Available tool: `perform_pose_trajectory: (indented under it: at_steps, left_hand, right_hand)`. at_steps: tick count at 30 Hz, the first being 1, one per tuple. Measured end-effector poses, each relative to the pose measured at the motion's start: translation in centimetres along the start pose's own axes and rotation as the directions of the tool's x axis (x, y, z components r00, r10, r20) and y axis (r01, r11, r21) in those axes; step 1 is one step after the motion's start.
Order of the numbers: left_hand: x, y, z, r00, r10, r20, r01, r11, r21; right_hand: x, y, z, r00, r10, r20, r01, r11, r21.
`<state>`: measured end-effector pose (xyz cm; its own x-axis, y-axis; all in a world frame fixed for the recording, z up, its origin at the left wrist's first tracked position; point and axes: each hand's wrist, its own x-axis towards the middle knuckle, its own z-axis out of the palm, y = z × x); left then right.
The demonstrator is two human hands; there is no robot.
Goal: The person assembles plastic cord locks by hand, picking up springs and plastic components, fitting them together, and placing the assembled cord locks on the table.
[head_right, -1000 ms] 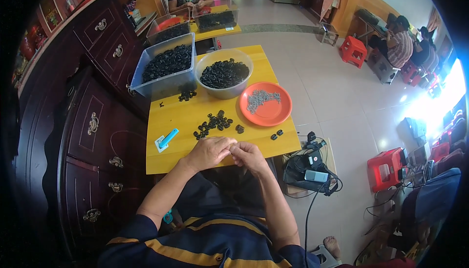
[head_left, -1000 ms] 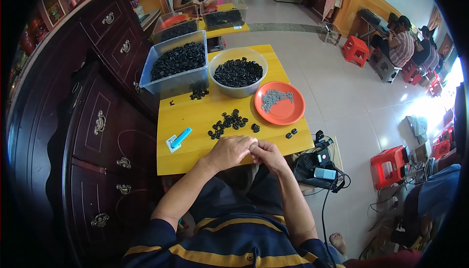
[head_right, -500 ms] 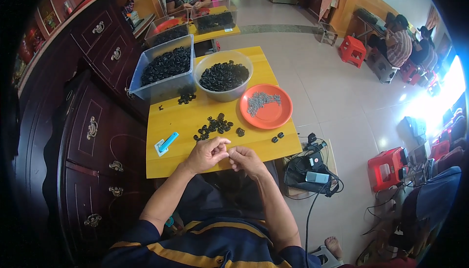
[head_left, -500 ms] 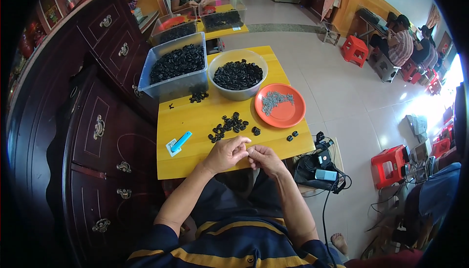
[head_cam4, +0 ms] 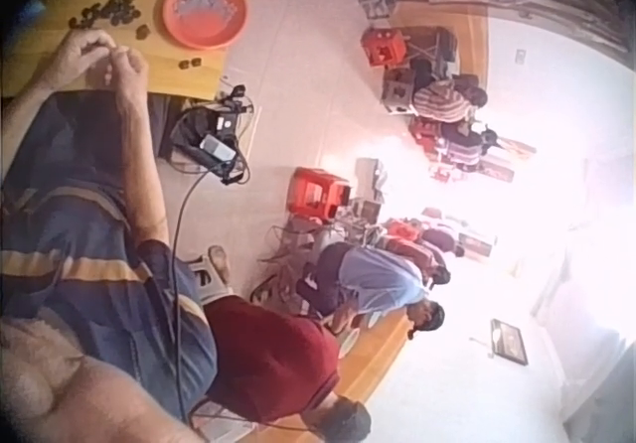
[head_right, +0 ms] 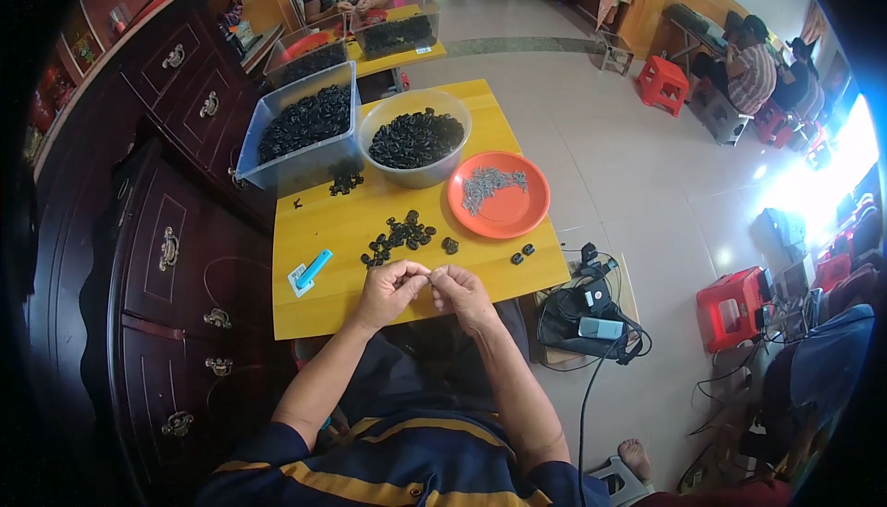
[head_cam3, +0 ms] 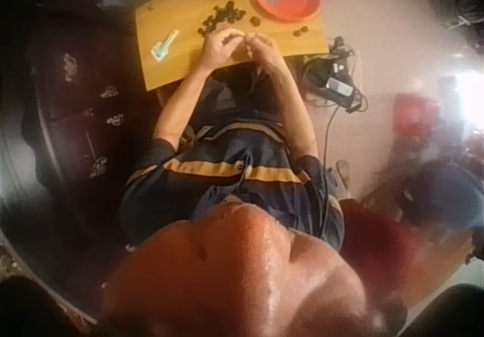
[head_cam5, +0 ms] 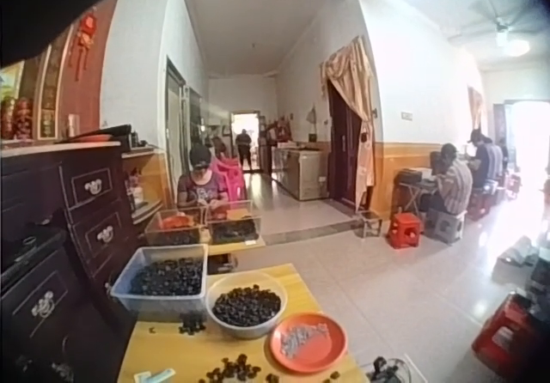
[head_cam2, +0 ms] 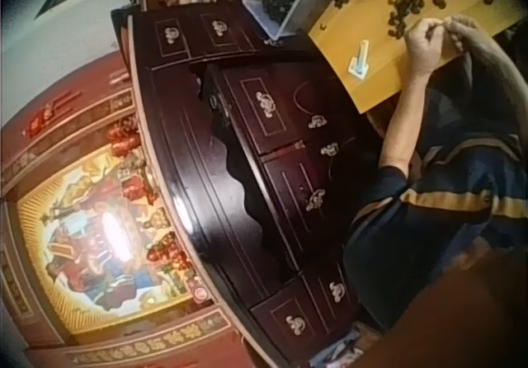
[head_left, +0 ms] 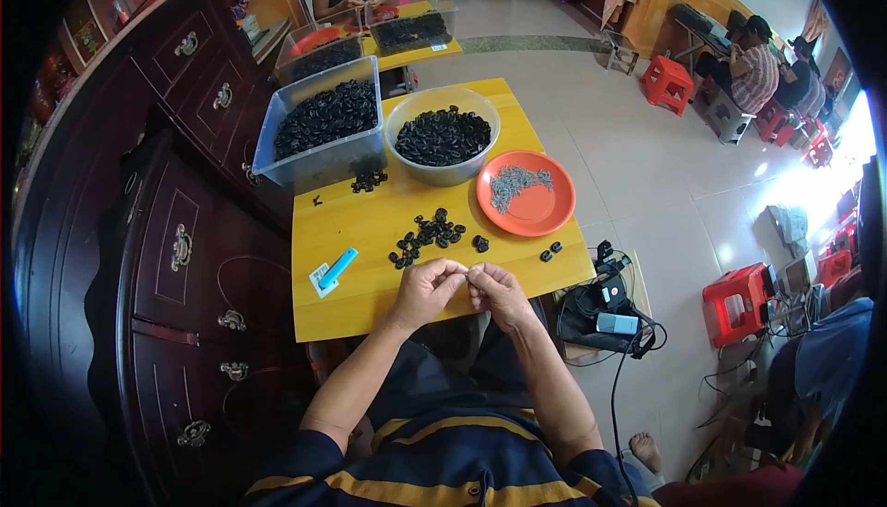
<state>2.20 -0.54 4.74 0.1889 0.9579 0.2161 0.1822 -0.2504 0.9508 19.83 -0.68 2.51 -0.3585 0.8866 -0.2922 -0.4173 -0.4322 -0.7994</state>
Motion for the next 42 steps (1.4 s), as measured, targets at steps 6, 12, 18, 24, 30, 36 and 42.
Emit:
perform_pose_trajectory:
  at_steps: [6, 12, 18, 24, 30, 36, 42]
  left_hand:
    - [0.8, -0.6, -0.3, 0.997, -0.074, 0.028, 0.072, 0.995, 0.066]
    - [0.8, -1.1, 0.0, 0.964, -0.247, 0.095, 0.261, 0.945, -0.196]
    - [0.0, -2.5, -0.5, 0.955, -0.289, 0.073, 0.298, 0.912, -0.282]
    - [-0.7, -3.7, -0.2, 0.972, -0.234, 0.021, 0.231, 0.936, -0.264]
    - [-0.5, -3.4, -0.4, 0.967, -0.253, -0.013, 0.234, 0.912, -0.337]
    - [0.3, -3.5, 0.8, 0.979, -0.187, -0.076, 0.161, 0.952, -0.262]
    - [0.4, -3.9, 1.9, 0.988, -0.112, -0.105, 0.081, 0.961, -0.266]
  right_hand:
    - [0.5, 1.0, -0.1, 0.968, -0.244, -0.054, 0.221, 0.938, -0.266]
    - [0.8, 0.1, 0.0, 0.939, -0.338, -0.053, 0.281, 0.85, -0.445]
    - [2.1, -5.1, -2.0, 0.759, -0.646, -0.081, 0.327, 0.486, -0.81]
    - [5.7, -9.7, -6.6, 0.645, -0.761, -0.072, 0.02, 0.111, -0.994]
    - [5.5, -9.2, -6.3, 0.652, -0.753, -0.086, 0.054, 0.159, -0.986]
    - [2.5, -2.3, -2.5, 0.895, -0.398, -0.201, 0.318, 0.886, -0.337]
    - [2.1, 1.3, -0.5, 0.919, -0.317, -0.233, 0.241, 0.922, -0.304]
